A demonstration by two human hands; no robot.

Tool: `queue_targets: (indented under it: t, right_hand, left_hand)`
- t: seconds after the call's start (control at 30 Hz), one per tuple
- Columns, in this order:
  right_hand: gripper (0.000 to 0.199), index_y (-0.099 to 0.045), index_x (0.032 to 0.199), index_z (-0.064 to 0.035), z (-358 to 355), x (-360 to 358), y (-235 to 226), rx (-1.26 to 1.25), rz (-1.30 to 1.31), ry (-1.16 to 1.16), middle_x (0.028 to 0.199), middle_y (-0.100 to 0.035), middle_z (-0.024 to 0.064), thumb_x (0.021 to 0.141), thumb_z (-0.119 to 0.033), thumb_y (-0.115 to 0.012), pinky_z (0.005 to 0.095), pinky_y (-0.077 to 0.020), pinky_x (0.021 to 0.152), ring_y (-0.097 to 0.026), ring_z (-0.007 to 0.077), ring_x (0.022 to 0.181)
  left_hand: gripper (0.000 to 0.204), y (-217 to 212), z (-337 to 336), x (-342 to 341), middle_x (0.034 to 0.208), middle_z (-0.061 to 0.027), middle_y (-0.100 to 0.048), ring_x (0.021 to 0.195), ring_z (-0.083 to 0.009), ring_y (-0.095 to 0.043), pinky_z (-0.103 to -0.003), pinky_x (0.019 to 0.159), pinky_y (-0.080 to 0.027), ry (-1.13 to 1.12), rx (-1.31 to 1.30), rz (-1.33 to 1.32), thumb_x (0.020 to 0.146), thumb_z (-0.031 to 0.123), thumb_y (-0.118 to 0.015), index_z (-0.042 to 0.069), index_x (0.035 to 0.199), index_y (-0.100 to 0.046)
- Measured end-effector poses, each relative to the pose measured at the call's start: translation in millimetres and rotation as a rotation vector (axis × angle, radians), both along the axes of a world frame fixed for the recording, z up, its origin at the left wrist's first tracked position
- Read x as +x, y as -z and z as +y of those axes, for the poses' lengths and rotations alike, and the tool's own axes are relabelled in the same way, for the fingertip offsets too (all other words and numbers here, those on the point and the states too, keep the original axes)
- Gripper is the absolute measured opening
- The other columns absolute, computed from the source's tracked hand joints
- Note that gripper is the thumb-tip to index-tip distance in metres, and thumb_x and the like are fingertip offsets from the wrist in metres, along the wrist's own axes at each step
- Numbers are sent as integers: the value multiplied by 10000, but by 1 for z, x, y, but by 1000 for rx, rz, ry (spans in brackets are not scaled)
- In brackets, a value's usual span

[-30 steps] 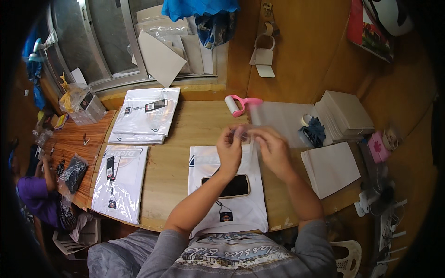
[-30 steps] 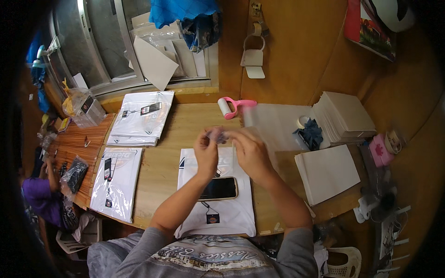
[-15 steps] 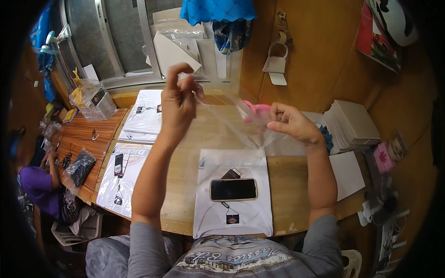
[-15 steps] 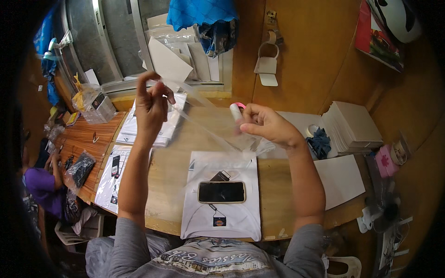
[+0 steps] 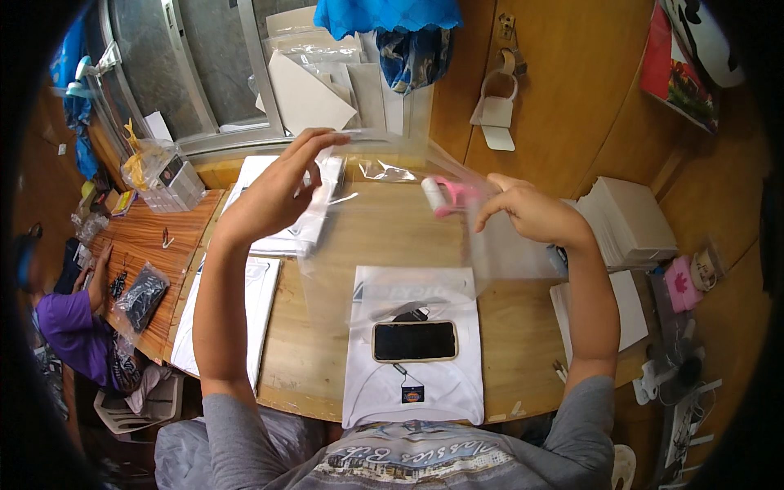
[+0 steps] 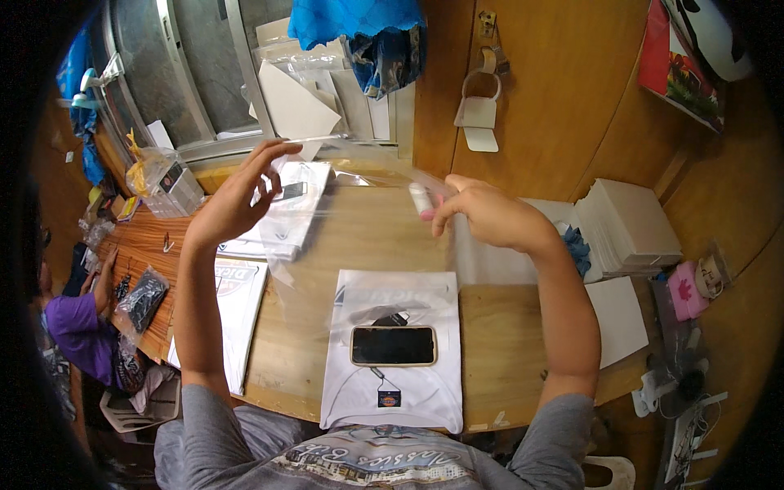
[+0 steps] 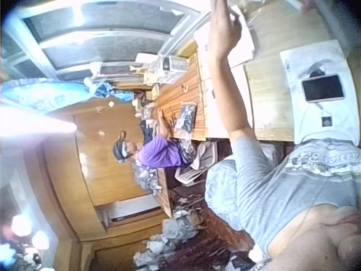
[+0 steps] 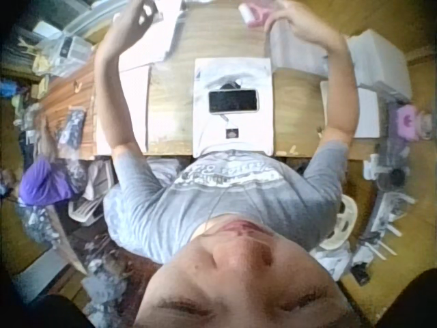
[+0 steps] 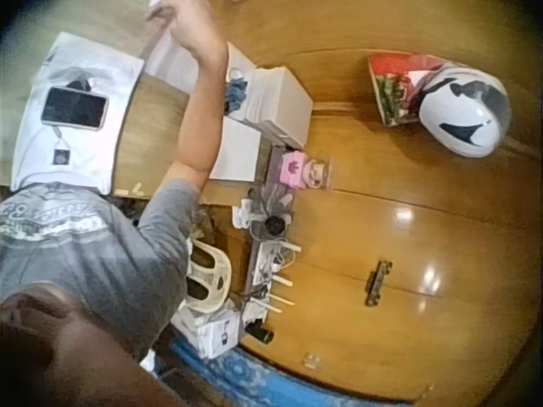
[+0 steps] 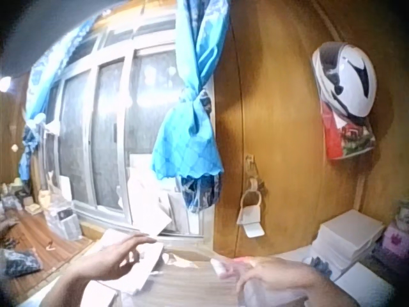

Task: The person folds white t-shirts and places them into clear plastic bags. They then secure the bags by tying them with blue and black straps. The packaged shirts are stacked on the table and later placed into a large white bag.

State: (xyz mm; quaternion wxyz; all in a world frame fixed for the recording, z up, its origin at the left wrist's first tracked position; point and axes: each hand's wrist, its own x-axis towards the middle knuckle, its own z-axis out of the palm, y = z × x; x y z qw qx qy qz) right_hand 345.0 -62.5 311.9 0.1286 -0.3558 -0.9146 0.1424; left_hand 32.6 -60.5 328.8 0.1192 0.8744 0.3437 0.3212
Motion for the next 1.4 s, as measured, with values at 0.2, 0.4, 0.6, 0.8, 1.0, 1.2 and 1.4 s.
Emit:
queue_targets:
  t: [0.2, 0.4, 0.6, 0.8, 1.0, 1.2, 1.4]
  right_hand:
    - [389, -565, 986, -123, 2, -19, -4, -246, 265, 80, 846, -490, 106, 719, 72, -361, 303, -383, 716, -506, 247, 792]
    - [323, -542, 1014, -116, 29, -7, 17, 239, -113, 274, 894, -498, 116, 733, -3, -431, 344, -402, 690, -510, 255, 774]
    - [260, -574, 987, -73, 27, -16, 20, 1260, 603, 614, 842, -538, 103, 744, -104, -486, 343, -416, 624, -507, 251, 691]
    - [169, -609, 843, -35, 38, 6, 155, 822, 643, 792, 788, -560, 118, 723, -39, -490, 321, -412, 588, -508, 251, 620]
    - [100, -590, 723, -5, 73, 41, 315, -79, 772, 480, 710, -554, 92, 672, 41, -518, 271, -439, 614, -553, 184, 684]
    - [94, -480, 746, -11, 69, 33, 300, -470, 928, 783, 717, -571, 94, 711, 64, -524, 242, -472, 518, -571, 145, 628]
    - [160, -435, 715, -38, 64, 44, 301, -627, 926, 824, 702, -562, 74, 693, 50, -566, 236, -476, 508, -559, 128, 629]
  left_hand:
    - [761, -8, 11, -7, 1228, -98, -340, 1007, -227, -423, -310, 809, -383, -113, -7, 82, 524, -228, -304, 116, 1200, -360]
    - [658, -9, 27, 0, 1147, -123, -407, 980, -258, -430, -317, 830, -361, -175, 569, 36, 553, -206, -328, 79, 1140, -408]
    - [322, 16, 19, -7, 977, -132, -442, 836, -188, -459, -285, 704, -394, -481, 1502, -528, 708, -70, -495, -4, 997, -369]
    - [45, 150, 40, 22, 629, -22, -452, 582, -82, -425, -198, 529, -358, -454, 286, -748, 723, -41, -507, -5, 709, -485]
    - [36, 299, 75, 28, 582, -63, -577, 522, -121, -539, -249, 494, -426, -711, -456, -758, 668, -14, -557, -4, 701, -570]
    - [72, 304, 80, 24, 602, -100, -593, 544, -113, -556, -224, 455, -429, -849, -459, -318, 650, -42, -564, 20, 686, -564]
    - [84, 312, 88, 5, 620, -53, -561, 539, -113, -527, -225, 458, -448, -547, -874, -585, 668, -56, -545, 22, 673, -514]
